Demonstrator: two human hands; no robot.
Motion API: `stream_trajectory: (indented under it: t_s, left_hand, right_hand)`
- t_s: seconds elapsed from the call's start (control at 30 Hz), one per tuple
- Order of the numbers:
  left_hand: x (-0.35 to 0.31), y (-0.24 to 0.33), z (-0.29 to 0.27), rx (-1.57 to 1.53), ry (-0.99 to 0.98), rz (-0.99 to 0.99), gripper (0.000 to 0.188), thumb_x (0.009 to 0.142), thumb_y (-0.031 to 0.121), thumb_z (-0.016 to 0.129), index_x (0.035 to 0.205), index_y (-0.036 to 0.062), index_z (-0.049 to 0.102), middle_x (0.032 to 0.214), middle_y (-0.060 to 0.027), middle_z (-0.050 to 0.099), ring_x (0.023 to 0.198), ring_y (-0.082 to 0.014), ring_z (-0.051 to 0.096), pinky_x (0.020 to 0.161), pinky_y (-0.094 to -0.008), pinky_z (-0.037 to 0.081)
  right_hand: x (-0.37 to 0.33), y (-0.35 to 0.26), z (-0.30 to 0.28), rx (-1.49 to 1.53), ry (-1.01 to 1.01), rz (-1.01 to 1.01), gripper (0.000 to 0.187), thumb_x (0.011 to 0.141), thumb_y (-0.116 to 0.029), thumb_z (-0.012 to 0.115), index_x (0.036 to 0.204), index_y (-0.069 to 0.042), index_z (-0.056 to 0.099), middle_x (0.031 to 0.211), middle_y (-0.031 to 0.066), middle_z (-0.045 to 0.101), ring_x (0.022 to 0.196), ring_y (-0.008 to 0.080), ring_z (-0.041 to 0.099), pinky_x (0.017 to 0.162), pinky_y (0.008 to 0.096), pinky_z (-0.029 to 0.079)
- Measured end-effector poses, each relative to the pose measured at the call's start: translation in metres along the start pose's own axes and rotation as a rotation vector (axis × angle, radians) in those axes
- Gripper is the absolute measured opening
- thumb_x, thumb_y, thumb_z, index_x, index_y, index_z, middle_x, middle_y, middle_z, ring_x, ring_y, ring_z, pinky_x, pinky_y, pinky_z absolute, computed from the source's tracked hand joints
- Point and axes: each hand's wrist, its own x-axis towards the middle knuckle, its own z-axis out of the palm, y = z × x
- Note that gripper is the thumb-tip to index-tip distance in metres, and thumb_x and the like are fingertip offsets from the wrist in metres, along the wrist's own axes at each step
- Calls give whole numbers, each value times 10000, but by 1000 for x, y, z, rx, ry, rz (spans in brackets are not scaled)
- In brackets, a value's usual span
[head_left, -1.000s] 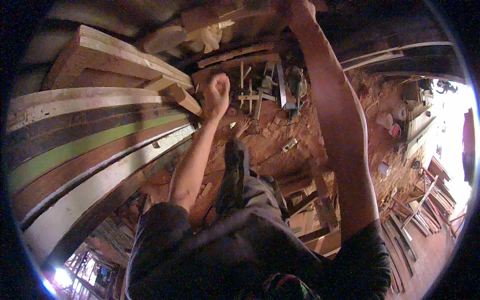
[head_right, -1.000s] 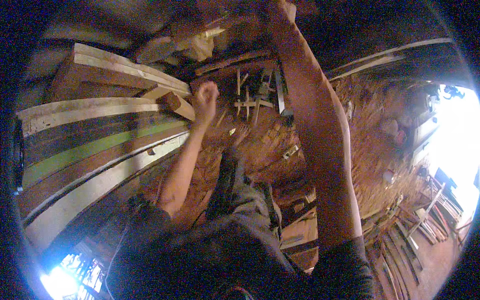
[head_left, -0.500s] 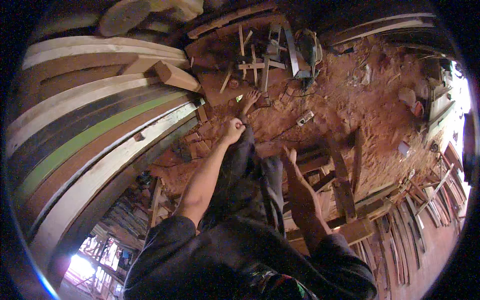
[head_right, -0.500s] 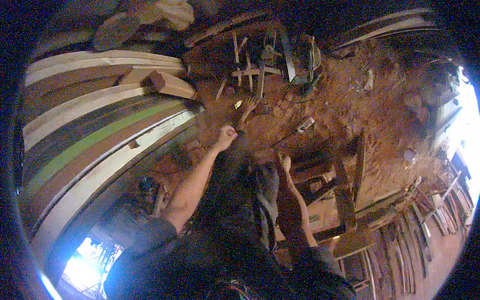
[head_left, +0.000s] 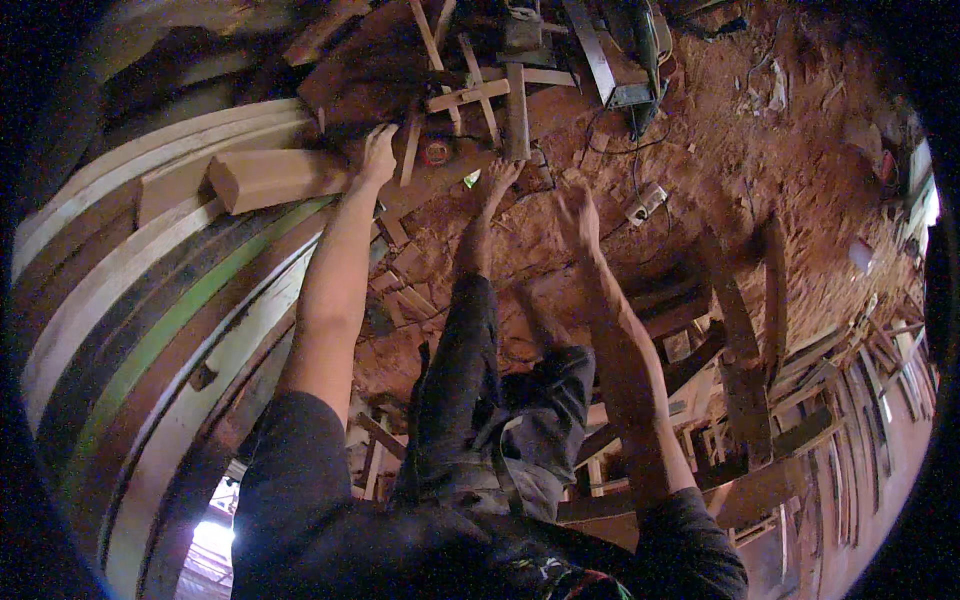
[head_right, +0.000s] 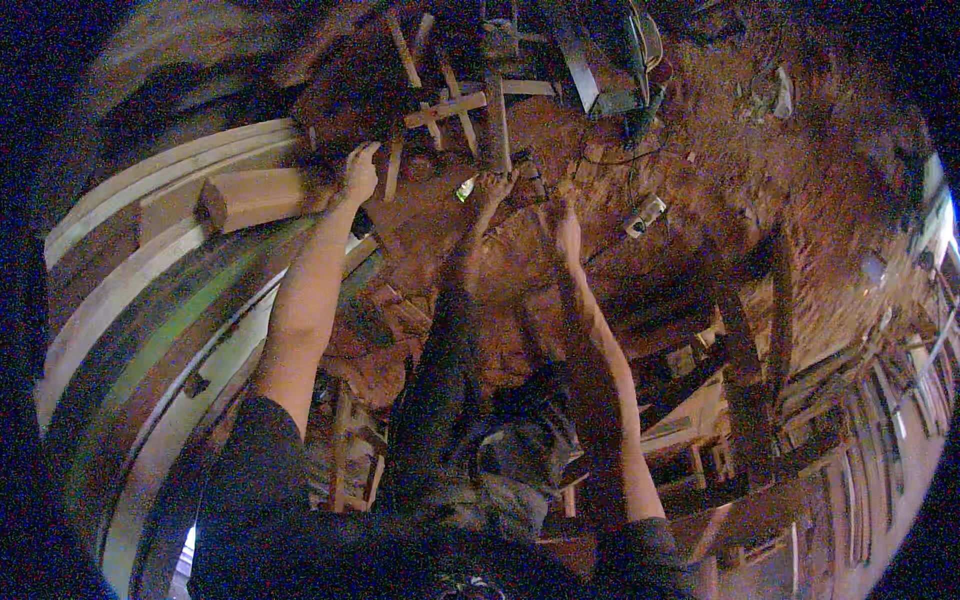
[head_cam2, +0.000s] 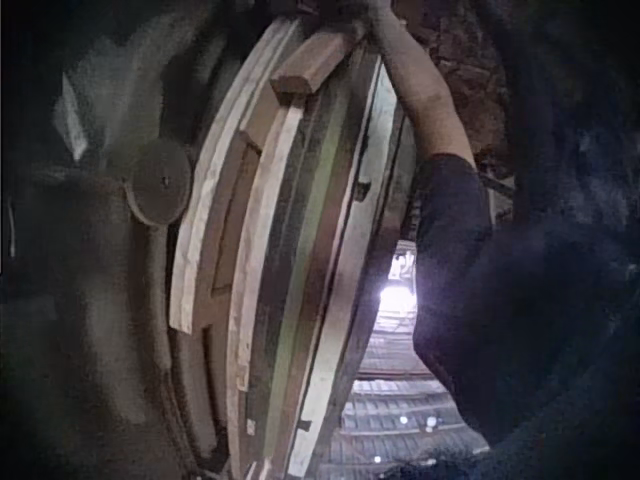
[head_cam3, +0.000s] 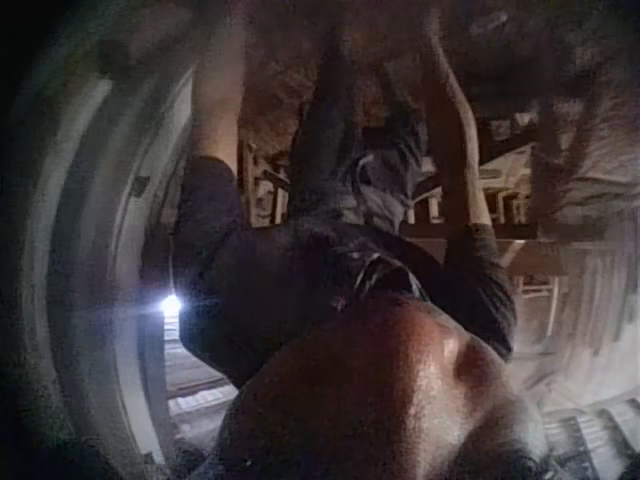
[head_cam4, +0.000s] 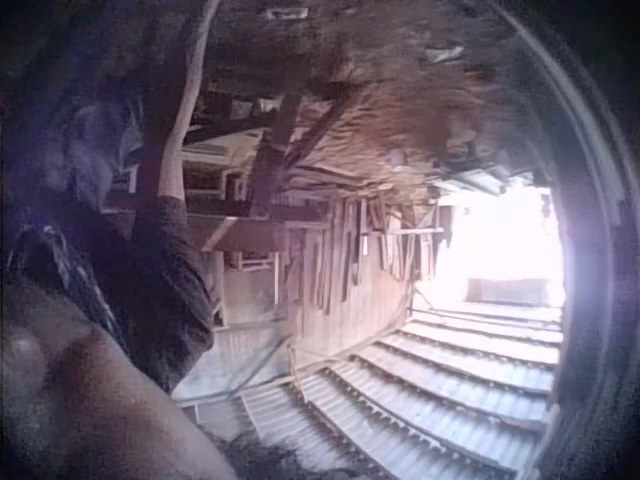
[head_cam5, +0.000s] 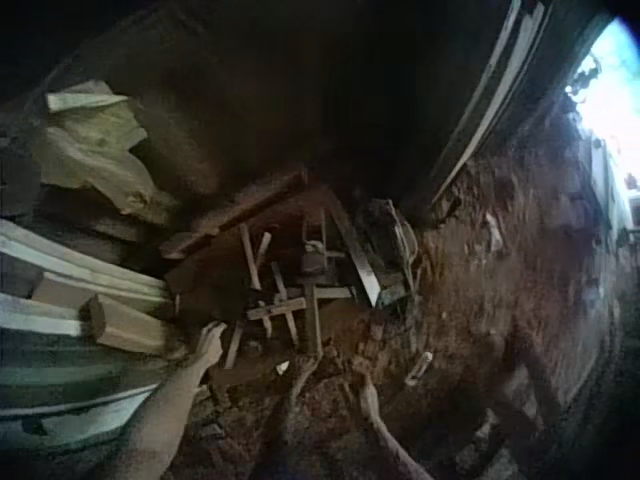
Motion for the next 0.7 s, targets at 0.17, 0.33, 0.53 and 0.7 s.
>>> stream_trajectory:
  t_s: [0.17,0.33,0.53,0.7]
  left_hand:
    - [16,32,-12,281,-79,66,282,885,105,501,1118,69,654,1242,-137,605,1153,-341,559,1017,-459,432]
    - [44,50,-29,594,-221,180,243,883,142,515,1048,47,666,1175,-130,628,1098,-323,591,982,-470,453]
    - [46,25,-25,561,-275,208,269,879,132,494,1055,17,661,1165,-158,627,1088,-336,594,966,-463,460]
    - [48,35,-57,640,-613,112,305,897,128,475,1135,40,646,1240,-155,605,1209,-310,529,1004,-460,433]
  right_hand:
    - [93,-53,39,16,-139,-112,555,856,-382,708,1205,-2,503,1035,171,674,926,310,663,763,419,522]
    - [116,-54,80,-171,-52,26,613,773,-448,752,1128,-2,529,991,191,676,901,349,665,749,428,516]
    - [75,-85,30,-15,-53,-158,519,753,-333,728,1099,9,545,886,151,652,784,302,635,693,395,504]
    - [12,-106,-14,221,-271,-70,474,764,-234,695,1139,23,562,871,114,624,747,219,609,668,349,499]
